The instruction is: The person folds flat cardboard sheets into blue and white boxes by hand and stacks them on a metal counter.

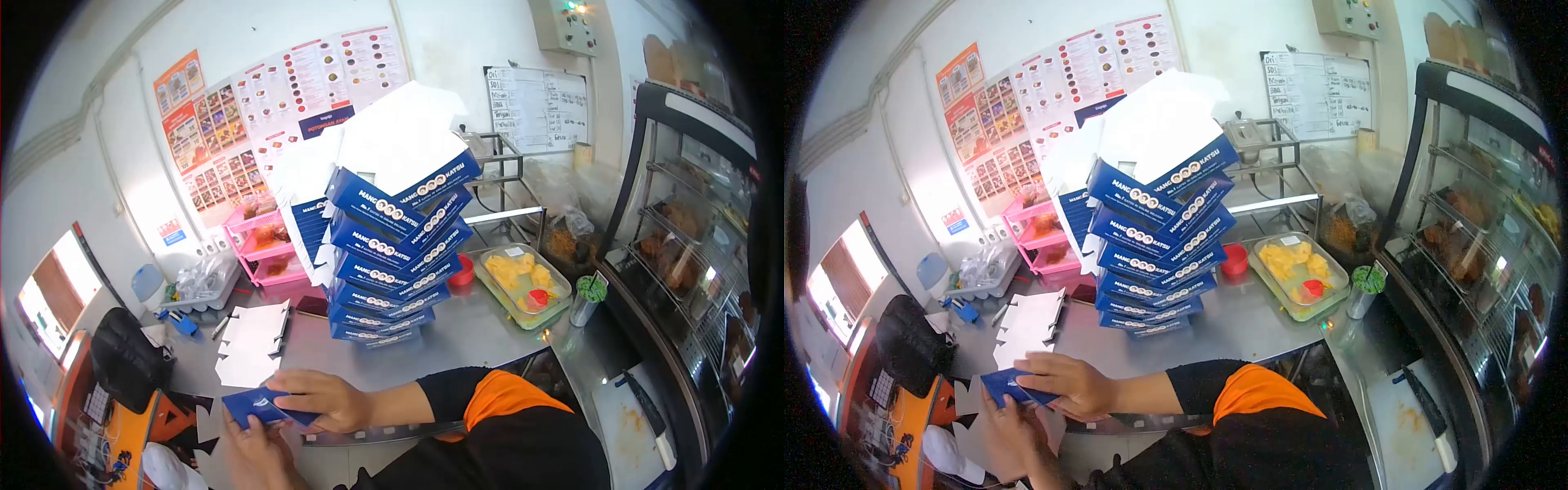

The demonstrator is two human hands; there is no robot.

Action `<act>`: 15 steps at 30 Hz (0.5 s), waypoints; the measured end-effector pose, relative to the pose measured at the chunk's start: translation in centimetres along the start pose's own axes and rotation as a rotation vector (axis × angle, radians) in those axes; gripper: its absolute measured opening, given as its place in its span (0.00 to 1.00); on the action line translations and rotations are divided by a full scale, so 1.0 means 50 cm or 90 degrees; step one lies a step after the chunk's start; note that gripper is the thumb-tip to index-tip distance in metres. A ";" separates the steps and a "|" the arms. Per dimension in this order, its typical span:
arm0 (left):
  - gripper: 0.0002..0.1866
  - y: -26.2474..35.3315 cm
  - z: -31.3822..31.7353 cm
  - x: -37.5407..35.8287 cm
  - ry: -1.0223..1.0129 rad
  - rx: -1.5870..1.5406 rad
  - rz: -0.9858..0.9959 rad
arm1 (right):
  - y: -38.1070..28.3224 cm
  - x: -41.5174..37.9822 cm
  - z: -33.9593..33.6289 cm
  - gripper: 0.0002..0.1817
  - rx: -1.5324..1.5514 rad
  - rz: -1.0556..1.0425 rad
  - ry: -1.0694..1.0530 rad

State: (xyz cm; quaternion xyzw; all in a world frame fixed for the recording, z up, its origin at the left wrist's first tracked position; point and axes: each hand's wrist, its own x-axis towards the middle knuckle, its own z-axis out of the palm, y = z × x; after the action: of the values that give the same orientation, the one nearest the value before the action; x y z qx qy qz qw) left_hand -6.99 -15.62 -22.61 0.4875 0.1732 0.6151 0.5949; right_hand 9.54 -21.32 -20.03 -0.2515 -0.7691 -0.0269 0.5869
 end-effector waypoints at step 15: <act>0.21 -0.023 0.013 -0.010 -0.166 0.616 0.191 | -0.003 -0.051 0.017 0.26 -0.175 0.119 -0.052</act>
State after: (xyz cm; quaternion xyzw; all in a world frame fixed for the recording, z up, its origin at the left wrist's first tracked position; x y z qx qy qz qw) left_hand -5.89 -16.07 -23.43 0.7987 0.2905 0.4771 0.2238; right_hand 9.20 -22.07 -22.57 -0.4004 -0.7546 -0.0670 0.5155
